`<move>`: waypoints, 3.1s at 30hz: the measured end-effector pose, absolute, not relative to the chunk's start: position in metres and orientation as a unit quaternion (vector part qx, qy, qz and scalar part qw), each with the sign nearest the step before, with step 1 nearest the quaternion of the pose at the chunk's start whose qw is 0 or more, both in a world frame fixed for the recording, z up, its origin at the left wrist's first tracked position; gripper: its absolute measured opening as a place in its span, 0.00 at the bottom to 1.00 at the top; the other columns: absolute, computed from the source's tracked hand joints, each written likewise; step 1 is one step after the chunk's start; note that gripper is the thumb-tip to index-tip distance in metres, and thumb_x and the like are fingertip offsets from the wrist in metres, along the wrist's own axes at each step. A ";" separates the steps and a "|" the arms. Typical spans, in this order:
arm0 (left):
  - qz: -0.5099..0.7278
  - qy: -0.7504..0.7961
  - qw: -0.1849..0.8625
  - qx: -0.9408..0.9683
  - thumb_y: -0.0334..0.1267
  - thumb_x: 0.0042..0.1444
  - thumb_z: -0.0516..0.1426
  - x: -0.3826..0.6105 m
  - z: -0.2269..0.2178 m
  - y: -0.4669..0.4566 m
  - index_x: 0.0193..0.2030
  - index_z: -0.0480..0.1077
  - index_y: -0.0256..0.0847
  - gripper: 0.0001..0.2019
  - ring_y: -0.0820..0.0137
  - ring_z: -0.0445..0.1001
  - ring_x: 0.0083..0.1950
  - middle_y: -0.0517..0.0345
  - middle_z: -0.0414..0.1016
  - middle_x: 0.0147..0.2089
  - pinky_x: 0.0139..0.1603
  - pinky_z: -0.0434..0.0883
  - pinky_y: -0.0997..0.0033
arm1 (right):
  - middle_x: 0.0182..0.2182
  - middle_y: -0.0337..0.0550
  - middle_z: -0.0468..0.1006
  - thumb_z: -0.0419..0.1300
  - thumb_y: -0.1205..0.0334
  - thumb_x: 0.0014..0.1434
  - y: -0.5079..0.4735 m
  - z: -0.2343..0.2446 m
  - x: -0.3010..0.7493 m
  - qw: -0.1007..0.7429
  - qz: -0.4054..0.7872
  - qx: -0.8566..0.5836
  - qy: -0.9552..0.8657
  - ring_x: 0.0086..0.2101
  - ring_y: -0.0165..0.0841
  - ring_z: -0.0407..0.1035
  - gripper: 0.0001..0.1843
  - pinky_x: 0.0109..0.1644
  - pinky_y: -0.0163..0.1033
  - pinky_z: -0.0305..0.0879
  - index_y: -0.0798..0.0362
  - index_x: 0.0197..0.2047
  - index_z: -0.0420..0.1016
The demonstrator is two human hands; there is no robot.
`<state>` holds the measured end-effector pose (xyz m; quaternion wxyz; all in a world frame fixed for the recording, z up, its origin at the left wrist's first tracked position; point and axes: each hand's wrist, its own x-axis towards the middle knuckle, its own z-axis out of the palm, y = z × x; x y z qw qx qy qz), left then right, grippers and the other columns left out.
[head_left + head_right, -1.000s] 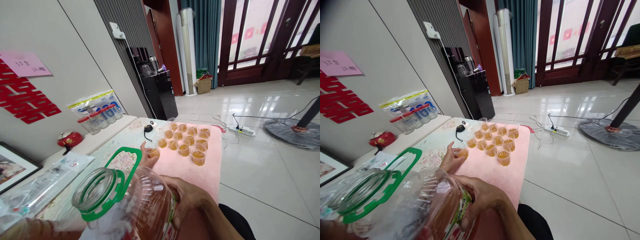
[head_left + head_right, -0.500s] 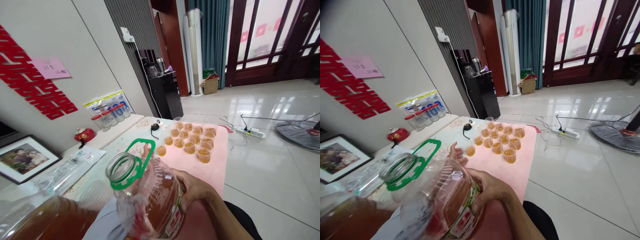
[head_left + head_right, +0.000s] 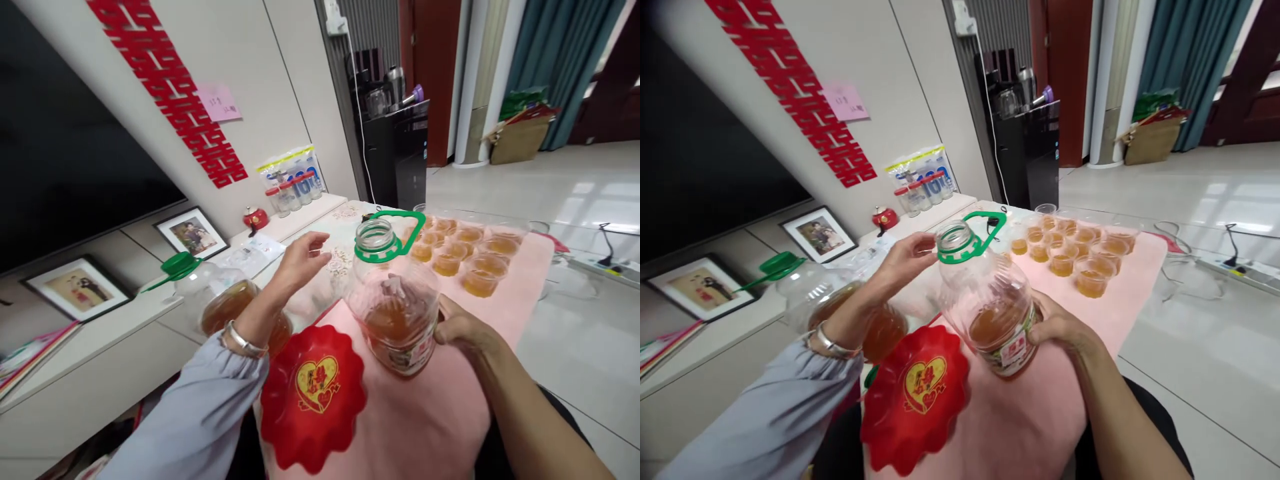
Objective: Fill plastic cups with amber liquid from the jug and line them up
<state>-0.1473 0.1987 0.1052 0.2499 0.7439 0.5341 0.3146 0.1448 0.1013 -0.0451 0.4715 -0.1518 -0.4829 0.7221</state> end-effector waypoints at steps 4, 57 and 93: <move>0.235 0.584 0.153 0.762 0.36 0.61 0.61 -0.183 0.134 0.176 0.64 0.76 0.38 0.23 0.58 0.79 0.64 0.45 0.80 0.64 0.73 0.75 0.48 | 0.71 0.54 0.74 0.86 0.48 0.42 0.099 -0.044 0.144 0.472 0.721 -0.162 -0.481 0.74 0.57 0.62 0.64 0.79 0.62 0.54 0.46 0.78 0.66; -0.131 0.667 -0.064 0.730 0.32 0.71 0.58 -0.196 0.114 0.130 0.48 0.75 0.33 0.06 0.69 0.78 0.54 0.52 0.80 0.52 0.58 0.80 0.63 | 0.75 0.48 0.70 0.86 0.46 0.41 0.101 -0.054 0.146 0.472 0.718 -0.171 -0.481 0.77 0.56 0.56 0.62 0.81 0.59 0.54 0.42 0.76 0.70; -0.113 0.653 -0.105 0.741 0.33 0.70 0.59 -0.198 0.130 0.124 0.50 0.78 0.32 0.09 0.57 0.76 0.59 0.42 0.80 0.55 0.58 0.71 0.63 | 0.66 0.50 0.81 0.79 0.48 0.45 0.097 -0.054 0.147 0.469 0.711 -0.187 -0.489 0.69 0.61 0.70 0.64 0.71 0.60 0.68 0.40 0.81 0.59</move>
